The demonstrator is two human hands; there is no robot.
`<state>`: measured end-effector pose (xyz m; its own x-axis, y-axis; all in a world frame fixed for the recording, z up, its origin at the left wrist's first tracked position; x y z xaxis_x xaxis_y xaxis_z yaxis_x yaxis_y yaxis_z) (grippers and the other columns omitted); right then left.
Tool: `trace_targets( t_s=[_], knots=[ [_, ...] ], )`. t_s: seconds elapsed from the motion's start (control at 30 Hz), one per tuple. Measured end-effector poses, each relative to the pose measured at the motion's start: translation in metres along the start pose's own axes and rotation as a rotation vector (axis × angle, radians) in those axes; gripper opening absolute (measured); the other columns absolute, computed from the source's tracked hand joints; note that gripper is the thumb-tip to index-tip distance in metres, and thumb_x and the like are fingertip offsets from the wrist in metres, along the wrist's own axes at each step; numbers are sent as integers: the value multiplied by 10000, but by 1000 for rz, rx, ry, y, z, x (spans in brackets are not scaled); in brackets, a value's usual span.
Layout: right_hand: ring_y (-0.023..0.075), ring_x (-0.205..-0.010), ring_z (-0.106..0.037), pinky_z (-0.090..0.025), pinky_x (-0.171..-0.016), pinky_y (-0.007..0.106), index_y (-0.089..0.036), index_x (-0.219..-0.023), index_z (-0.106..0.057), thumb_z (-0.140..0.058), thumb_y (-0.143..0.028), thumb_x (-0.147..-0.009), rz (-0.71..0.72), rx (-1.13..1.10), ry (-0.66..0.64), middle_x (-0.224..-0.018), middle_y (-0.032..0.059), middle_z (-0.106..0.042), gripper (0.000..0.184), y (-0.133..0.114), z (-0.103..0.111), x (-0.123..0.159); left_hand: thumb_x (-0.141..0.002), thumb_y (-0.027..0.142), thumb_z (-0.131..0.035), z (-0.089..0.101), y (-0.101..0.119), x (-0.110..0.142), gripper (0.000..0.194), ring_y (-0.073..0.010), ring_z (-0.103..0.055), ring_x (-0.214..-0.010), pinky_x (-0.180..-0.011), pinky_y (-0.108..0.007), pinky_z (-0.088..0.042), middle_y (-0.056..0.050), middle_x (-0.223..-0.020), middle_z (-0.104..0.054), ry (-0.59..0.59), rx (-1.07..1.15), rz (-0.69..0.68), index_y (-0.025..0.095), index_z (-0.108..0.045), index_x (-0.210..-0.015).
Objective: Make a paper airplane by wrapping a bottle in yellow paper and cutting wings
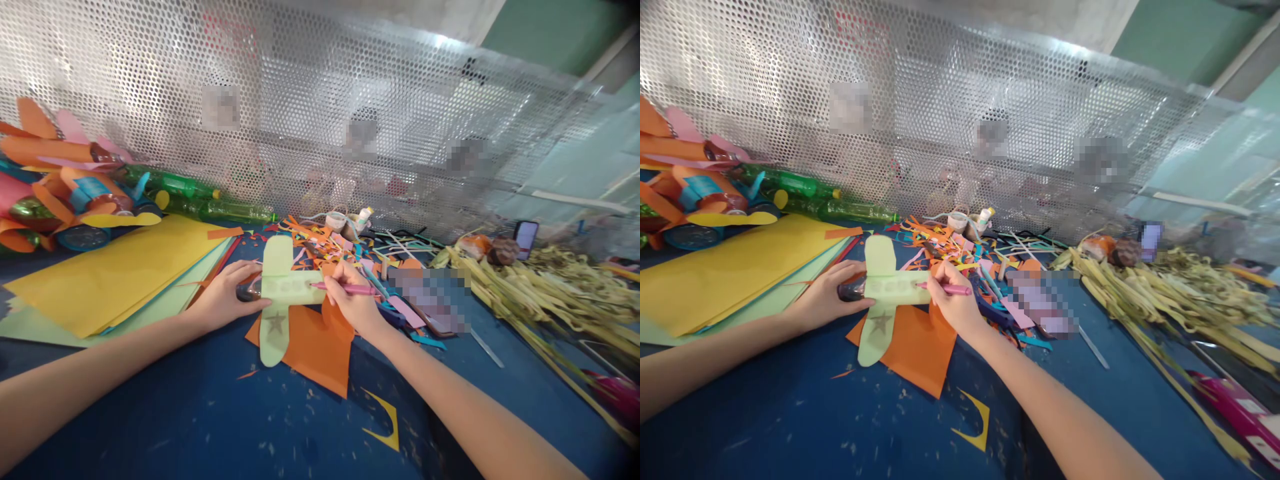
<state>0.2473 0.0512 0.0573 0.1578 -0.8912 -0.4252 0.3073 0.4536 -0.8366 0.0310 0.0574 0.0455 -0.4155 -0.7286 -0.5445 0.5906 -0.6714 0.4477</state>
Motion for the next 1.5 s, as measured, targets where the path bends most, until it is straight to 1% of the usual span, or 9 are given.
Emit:
trace_targets(
  t_s=[0.23, 0.47, 0.73, 0.9, 1.2, 1.37, 1.5],
  knots=[
    [101, -410, -405, -320, -468, 237, -235, -661, -352, -501, -231, -863, -30, 0, -12, -453, -92, -429, 251, 5, 0, 0, -725, 456, -688, -1, -2, 1, 505, -249, -543, -1116, -986, -416, -446, -88, -1172, -574, 5, 4, 24, 193, -540, -1131],
    [110, -474, -460, -357, -526, 248, -234, -689, -360, -500, -272, -886, 12, -10, 3, -503, -76, -470, 245, -2, 0, 0, -726, 474, -678, -1, -3, 1, 508, -257, -553, -1108, -973, -418, -457, -83, -1177, -580, 7, -11, 27, 213, -544, -1140],
    [104, -437, -414, -328, -497, 244, -234, -669, -346, -482, -212, -877, 7, 13, -7, -473, -87, -429, 250, 1, 2, 2, -732, 452, -682, -2, -1, 1, 496, -255, -539, -1121, -983, -418, -445, -90, -1176, -572, -2, 14, 15, 208, -539, -1140],
    [110, -451, -429, -334, -502, 248, -236, -681, -347, -493, -247, -885, 12, 13, 29, -484, -85, -424, 251, 1, 3, 2, -729, 468, -678, -1, 0, 1, 507, -261, -541, -1120, -984, -429, -442, -94, -1176, -575, -5, 10, 33, 205, -545, -1142],
    [118, -486, -439, -343, -528, 260, -239, -696, -353, -489, -286, -895, 28, 25, 24, -523, -73, -428, 246, -3, 2, 1, -730, 471, -676, -1, -1, 0, 494, -265, -546, -1114, -975, -445, -448, -87, -1175, -579, -1, 9, 34, 226, -541, -1137],
    [119, -503, -443, -354, -552, 263, -237, -694, -353, -485, -298, -900, 48, 31, 16, -540, -68, -434, 252, -5, 2, 1, -736, 460, -679, -1, 0, 0, 490, -249, -546, -1111, -975, -419, -452, -92, -1175, -574, -8, 8, 20, 210, -538, -1133],
    [117, -479, -427, -337, -532, 259, -238, -685, -338, -475, -279, -897, 43, 57, 16, -517, -76, -409, 255, -4, 4, 1, -736, 465, -679, -1, -1, 0, 500, -248, -540, -1120, -979, -408, -451, -99, -1184, -566, -14, 10, 24, 197, -541, -1135]
  ],
)
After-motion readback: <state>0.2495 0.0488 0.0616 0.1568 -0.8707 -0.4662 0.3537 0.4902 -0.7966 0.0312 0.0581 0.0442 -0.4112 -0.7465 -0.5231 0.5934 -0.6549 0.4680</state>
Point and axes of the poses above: each hand's wrist, its own x-axis away from the middle knuckle, its own z-axis out of the back of the hand, y = z × x, the point moved 8 cm from there along -x, towards the middle knuckle
